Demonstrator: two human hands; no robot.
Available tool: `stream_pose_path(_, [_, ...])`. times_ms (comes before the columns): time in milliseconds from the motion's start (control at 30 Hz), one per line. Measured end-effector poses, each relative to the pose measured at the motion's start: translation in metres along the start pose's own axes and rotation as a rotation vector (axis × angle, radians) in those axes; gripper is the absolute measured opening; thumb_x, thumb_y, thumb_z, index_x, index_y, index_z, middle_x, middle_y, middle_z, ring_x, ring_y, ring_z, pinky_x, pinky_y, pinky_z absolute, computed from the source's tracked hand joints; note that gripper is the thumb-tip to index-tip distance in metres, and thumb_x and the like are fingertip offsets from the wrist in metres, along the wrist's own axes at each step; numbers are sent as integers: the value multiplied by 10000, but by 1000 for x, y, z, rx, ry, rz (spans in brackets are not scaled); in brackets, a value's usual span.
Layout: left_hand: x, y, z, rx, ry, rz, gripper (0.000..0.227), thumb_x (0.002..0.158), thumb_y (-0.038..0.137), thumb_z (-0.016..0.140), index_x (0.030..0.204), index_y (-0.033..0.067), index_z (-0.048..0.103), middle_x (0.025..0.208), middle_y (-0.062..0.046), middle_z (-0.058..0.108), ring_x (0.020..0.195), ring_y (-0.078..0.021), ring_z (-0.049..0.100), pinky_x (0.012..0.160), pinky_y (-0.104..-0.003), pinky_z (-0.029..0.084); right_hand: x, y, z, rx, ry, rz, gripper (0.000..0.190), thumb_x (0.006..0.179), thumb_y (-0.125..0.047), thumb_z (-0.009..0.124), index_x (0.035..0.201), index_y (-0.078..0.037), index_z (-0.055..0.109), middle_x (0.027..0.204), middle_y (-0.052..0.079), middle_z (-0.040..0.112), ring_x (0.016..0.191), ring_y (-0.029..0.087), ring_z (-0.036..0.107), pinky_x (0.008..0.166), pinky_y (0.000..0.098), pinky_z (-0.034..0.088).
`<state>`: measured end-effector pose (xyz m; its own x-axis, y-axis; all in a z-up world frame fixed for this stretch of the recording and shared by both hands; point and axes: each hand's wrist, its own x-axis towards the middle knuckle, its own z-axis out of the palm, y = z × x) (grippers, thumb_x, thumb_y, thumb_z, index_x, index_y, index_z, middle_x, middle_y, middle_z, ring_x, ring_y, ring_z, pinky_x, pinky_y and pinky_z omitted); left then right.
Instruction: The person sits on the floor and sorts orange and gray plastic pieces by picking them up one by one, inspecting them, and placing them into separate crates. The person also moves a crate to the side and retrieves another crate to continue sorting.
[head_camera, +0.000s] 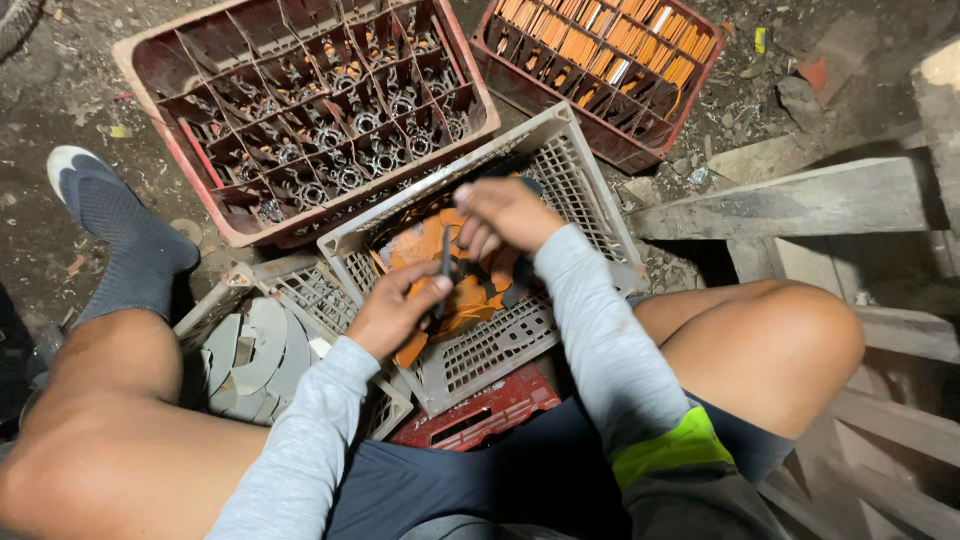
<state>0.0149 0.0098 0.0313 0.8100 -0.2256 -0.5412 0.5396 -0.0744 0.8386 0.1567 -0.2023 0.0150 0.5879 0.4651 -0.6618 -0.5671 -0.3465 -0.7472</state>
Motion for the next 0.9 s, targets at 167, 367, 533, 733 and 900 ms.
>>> stream_pose_path(167, [-2, 11, -21, -247, 89, -66, 430, 995, 299, 591, 1338, 52, 669, 969, -19, 717, 659, -95, 549, 573, -228, 502, 32, 92, -78, -272, 451, -67, 230, 965, -225, 686, 937, 2, 660, 823, 170, 723, 684, 266, 660, 652, 403, 536])
stream_pose_path(367, [-5, 9, -33, -447, 117, 5, 414, 1024, 253, 556, 1358, 17, 623, 1010, -69, 736, 662, -93, 574, 585, -228, 485, 62, 230, -67, -676, 620, 275, 230, 843, -277, 749, 902, -56, 747, 1011, 206, 745, 979, 379, 713, 910, 430, 553])
stream_pose_path(533, [-4, -3, -33, -508, 102, -51, 372, 1012, 219, 597, 1281, -31, 656, 1011, -96, 752, 635, -106, 563, 571, -233, 468, 56, 232, -59, -668, 746, 230, 211, 866, -228, 701, 987, -65, 759, 1008, 238, 730, 994, 424, 695, 912, 469, 551])
stream_pose_path(733, [-4, -10, -24, -457, 89, -86, 352, 950, 191, 647, 1219, -28, 705, 992, -44, 752, 595, -99, 559, 562, -227, 471, 96, 177, -65, -884, 740, -108, 345, 920, -96, 626, 1258, -43, 671, 1333, 206, 652, 1278, 390, 581, 1112, 450, 447])
stream_pose_path(900, [-1, -6, -13, -431, 44, -135, 358, 941, 182, 655, 1245, -1, 701, 948, -31, 744, 591, -72, 528, 566, -211, 451, 130, 169, -65, -1089, 582, -14, 649, 807, -64, 659, 1426, -23, 469, 1491, 196, 442, 1364, 396, 396, 1063, 466, 380])
